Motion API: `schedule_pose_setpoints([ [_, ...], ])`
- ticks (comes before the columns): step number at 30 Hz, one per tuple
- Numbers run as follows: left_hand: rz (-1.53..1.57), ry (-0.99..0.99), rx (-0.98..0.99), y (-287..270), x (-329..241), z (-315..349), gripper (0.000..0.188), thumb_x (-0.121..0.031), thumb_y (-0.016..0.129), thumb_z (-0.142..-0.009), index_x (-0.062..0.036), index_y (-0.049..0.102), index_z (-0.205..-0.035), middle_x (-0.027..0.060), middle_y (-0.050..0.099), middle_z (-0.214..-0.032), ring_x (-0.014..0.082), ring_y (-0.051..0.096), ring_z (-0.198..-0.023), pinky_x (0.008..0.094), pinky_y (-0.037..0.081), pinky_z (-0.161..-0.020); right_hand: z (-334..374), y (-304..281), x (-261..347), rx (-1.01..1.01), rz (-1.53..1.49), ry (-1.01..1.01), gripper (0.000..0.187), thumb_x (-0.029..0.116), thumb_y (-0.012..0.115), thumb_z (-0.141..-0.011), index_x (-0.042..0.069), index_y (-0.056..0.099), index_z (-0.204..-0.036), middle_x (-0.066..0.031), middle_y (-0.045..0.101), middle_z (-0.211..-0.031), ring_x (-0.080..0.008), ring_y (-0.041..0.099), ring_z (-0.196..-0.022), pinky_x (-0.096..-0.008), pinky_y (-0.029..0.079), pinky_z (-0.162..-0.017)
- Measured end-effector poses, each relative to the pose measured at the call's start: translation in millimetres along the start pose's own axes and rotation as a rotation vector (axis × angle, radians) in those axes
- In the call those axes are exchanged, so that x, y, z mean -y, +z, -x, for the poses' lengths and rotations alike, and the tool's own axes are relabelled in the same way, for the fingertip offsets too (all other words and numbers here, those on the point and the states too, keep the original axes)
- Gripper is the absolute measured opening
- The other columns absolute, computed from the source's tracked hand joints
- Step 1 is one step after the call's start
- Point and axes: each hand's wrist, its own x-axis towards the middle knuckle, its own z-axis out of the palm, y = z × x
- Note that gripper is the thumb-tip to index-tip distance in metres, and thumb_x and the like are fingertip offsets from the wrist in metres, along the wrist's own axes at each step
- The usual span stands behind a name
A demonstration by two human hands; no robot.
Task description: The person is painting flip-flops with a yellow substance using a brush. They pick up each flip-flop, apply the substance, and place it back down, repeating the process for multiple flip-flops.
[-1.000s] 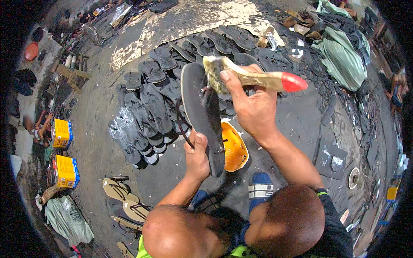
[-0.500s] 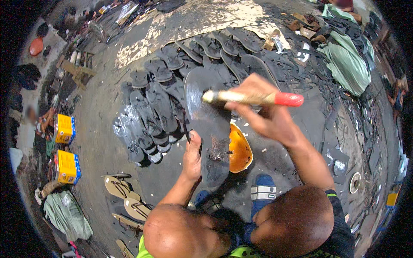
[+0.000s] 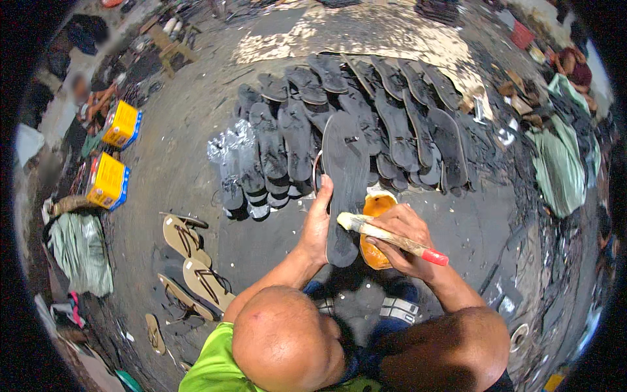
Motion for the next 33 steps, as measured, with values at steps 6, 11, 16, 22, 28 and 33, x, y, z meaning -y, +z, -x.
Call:
schedule_pose_setpoints([
  [6,0.135,0.213,-0.108,-65,-55,1,0.070,-0.067,0.052,-0.092,-0.0044,0.060,-0.122,0.0138,0.070,-0.104,0.0246,0.070,-0.088,0.0397,0.059,-0.080,35,10,2,-0.056,-0.278,0.256,0.018,0.012,0.070,-0.088,0.006,0.071,-0.105,-0.0081,0.066,-0.098,-0.0230,0.063,-0.084,-0.0382,0.052,-0.080],
  [11,0.204,0.182,-0.311,-140,-21,91,0.062,-0.053,0.051,-0.098,-0.0010,0.053,-0.130,0.0174,0.065,-0.117,0.0294,0.067,-0.100,0.0464,0.057,-0.084,51,-21,-26,-0.471,-0.214,0.764,0.031,0.027,0.062,-0.096,0.000,0.060,-0.110,-0.0042,0.060,-0.104,-0.0146,0.055,-0.100,-0.0322,0.044,-0.092],
  [16,0.119,0.404,-0.341,-127,-72,91,0.059,-0.056,0.046,-0.099,-0.0043,0.055,-0.128,0.0114,0.065,-0.114,0.0248,0.066,-0.098,0.0396,0.055,-0.085,96,-23,-54,-0.493,-0.265,0.937,0.044,0.030,0.067,-0.095,-0.004,0.059,-0.122,-0.0035,0.061,-0.105,-0.0117,0.054,-0.095,-0.0285,0.044,-0.085],
  [22,-0.023,0.464,-0.157,-149,-238,-84,0.055,-0.051,0.051,-0.096,-0.0040,0.057,-0.124,0.0163,0.063,-0.113,0.0307,0.063,-0.102,0.0463,0.054,-0.086,92,-22,-61,-0.552,-0.245,1.002,0.049,0.034,0.068,-0.093,-0.004,0.061,-0.123,-0.0072,0.063,-0.110,-0.0179,0.057,-0.102,-0.0347,0.045,-0.092],
  [28,-0.032,0.436,-0.360,-151,-295,-227,0.043,-0.044,0.051,-0.097,-0.0067,0.060,-0.117,0.0135,0.066,-0.112,0.0292,0.065,-0.100,0.0465,0.056,-0.084,83,-32,-37,-0.342,-0.017,0.938,0.030,0.025,0.062,-0.097,-0.003,0.063,-0.107,-0.0010,0.057,-0.097,-0.0104,0.050,-0.088,-0.0261,0.042,-0.078],
  [33,-0.297,0.519,-0.504,-185,-315,-246,0.044,-0.044,0.060,-0.096,-0.0047,0.060,-0.116,0.0110,0.068,-0.110,0.0265,0.069,-0.094,0.0469,0.059,-0.080,108,-37,-54,-0.370,0.037,1.011,0.034,0.026,0.063,-0.097,-0.004,0.062,-0.112,-0.0047,0.059,-0.105,-0.0144,0.053,-0.096,-0.0299,0.043,-0.087],
])
